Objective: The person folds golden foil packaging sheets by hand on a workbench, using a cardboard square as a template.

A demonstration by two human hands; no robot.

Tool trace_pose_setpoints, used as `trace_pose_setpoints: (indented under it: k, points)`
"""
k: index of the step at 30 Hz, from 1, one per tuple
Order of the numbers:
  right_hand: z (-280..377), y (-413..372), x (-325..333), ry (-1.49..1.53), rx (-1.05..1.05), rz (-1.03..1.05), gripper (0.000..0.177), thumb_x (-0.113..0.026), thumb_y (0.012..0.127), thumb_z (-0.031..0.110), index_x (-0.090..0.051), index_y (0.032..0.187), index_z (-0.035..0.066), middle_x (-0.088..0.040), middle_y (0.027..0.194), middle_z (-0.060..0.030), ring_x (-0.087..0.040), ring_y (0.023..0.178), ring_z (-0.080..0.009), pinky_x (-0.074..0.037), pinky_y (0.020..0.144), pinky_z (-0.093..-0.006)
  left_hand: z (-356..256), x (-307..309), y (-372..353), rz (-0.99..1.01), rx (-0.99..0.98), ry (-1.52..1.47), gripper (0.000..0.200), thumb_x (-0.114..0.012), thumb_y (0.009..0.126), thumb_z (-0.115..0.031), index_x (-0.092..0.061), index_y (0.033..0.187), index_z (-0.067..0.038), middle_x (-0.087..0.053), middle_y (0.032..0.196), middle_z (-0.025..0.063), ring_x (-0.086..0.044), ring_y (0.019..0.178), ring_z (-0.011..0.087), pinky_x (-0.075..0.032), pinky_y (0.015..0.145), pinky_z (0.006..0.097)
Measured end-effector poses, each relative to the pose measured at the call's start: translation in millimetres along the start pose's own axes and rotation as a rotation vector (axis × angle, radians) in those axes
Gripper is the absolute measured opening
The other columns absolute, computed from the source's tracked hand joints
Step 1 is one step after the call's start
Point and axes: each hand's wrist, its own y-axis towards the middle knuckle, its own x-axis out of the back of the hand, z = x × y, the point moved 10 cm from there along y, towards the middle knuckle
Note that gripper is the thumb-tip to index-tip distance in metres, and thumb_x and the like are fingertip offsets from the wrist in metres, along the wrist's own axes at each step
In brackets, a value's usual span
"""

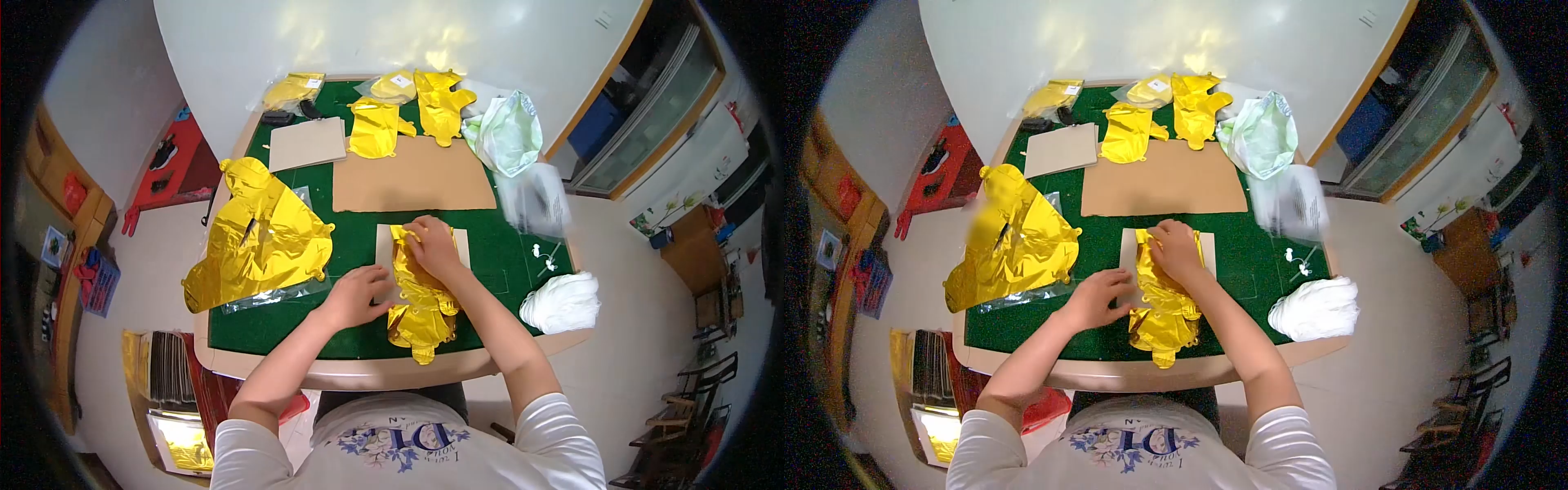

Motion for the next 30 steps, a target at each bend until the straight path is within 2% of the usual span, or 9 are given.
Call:
trace_pose_setpoints:
  k: [2, 3, 5, 9, 11, 15, 16, 24, 30]
  points:
    - [-31.8, -4.8, 30.1, 0.031, -0.142, -0.151, 0.015, -0.062, 0.082, 0.013, -0.064, 0.096, 0.008, -0.060, 0.096, -0.0117, -0.056, 0.093, -0.0320, -0.044, 0.082, -0.0428, 18.6, 5.7, 15.7, 0.061, 0.147, -0.075, 0.031, -0.067, 0.082, -0.022, -0.064, 0.109, -0.006, -0.061, 0.116, 0.0165, -0.056, 0.110, 0.0336, -0.047, 0.094, 0.0399]
    - [-50.0, -10.4, 46.1, 0.046, -0.212, -0.226, 0.015, -0.061, 0.082, 0.012, -0.064, 0.097, 0.008, -0.060, 0.096, -0.0124, -0.056, 0.093, -0.0327, -0.044, 0.082, -0.0430, 18.9, 19.8, 29.4, -0.058, 0.141, -0.056, 0.028, -0.065, 0.083, -0.018, -0.064, 0.108, -0.005, -0.062, 0.112, 0.0172, -0.058, 0.105, 0.0337, -0.050, 0.089, 0.0389]
    - [-88.9, -36.2, 56.0, -0.072, -0.414, -0.185, 0.014, -0.060, 0.083, 0.011, -0.064, 0.097, 0.007, -0.059, 0.096, -0.0135, -0.056, 0.092, -0.0337, -0.044, 0.082, -0.0431, 5.9, 27.2, 63.6, -0.221, 0.016, 0.040, 0.028, -0.062, 0.085, -0.016, -0.063, 0.109, -0.004, -0.061, 0.115, 0.0165, -0.056, 0.109, 0.0327, -0.047, 0.092, 0.0393]
    - [-110.3, -61.1, 48.2, -0.158, -0.540, -0.030, 0.021, -0.062, 0.083, 0.014, -0.061, 0.103, 0.008, -0.057, 0.094, -0.0132, -0.054, 0.094, -0.0327, -0.043, 0.081, -0.0441, -2.1, -42.8, 116.4, -0.128, -0.093, 0.311, 0.044, -0.059, 0.083, -0.016, -0.053, 0.124, -0.002, -0.054, 0.127, 0.0150, -0.046, 0.123, 0.0302, -0.035, 0.105, 0.0412]
    - [-96.4, -61.1, 49.1, -0.248, -0.457, -0.065, 0.026, -0.062, 0.082, 0.015, -0.061, 0.107, 0.010, -0.056, 0.099, -0.0109, -0.052, 0.097, -0.0314, -0.042, 0.081, -0.0443, -2.2, -60.6, 124.7, -0.183, -0.117, 0.397, 0.049, -0.060, 0.081, -0.015, -0.050, 0.127, -0.002, -0.053, 0.128, 0.0155, -0.046, 0.123, 0.0305, -0.034, 0.105, 0.0413]
    - [-79.5, -53.4, 44.0, -0.277, -0.352, -0.027, 0.031, -0.059, 0.084, 0.010, -0.062, 0.115, 0.014, -0.053, 0.094, -0.0080, -0.051, 0.092, -0.0276, -0.041, 0.079, -0.0414, 10.7, -72.2, 126.4, -0.136, -0.118, 0.386, 0.025, -0.059, 0.077, -0.014, -0.060, 0.099, -0.003, -0.059, 0.101, 0.0110, -0.053, 0.106, 0.0276, -0.040, 0.096, 0.0384]
    - [-77.0, -51.8, 44.1, -0.284, -0.346, -0.012, 0.031, -0.059, 0.084, 0.009, -0.062, 0.115, 0.015, -0.052, 0.093, -0.0077, -0.051, 0.091, -0.0272, -0.041, 0.079, -0.0410, 4.9, -63.0, 121.7, -0.251, -0.170, 0.334, 0.014, -0.059, 0.075, -0.013, -0.058, 0.086, -0.005, -0.057, 0.089, 0.0088, -0.053, 0.096, 0.0256, -0.042, 0.089, 0.0361]
    - [-72.8, -53.4, 44.0, -0.295, -0.287, -0.011, 0.034, -0.060, 0.084, 0.009, -0.063, 0.116, 0.017, -0.050, 0.090, -0.0064, -0.050, 0.089, -0.0252, -0.039, 0.076, -0.0386, 5.2, -63.5, 118.8, -0.211, -0.108, 0.327, 0.017, -0.058, 0.073, -0.011, -0.057, 0.087, -0.003, -0.059, 0.094, 0.0105, -0.055, 0.095, 0.0277, -0.045, 0.086, 0.0369]
    - [-76.0, -52.9, 46.0, -0.306, -0.337, -0.065, 0.028, -0.059, 0.083, 0.008, -0.058, 0.111, 0.009, -0.053, 0.097, -0.0087, -0.052, 0.095, -0.0273, -0.041, 0.080, -0.0405, -5.2, -54.5, 120.5, -0.306, -0.121, 0.367, 0.022, -0.057, 0.076, -0.011, -0.059, 0.096, -0.003, -0.060, 0.101, 0.0113, -0.054, 0.100, 0.0276, -0.043, 0.090, 0.0373]
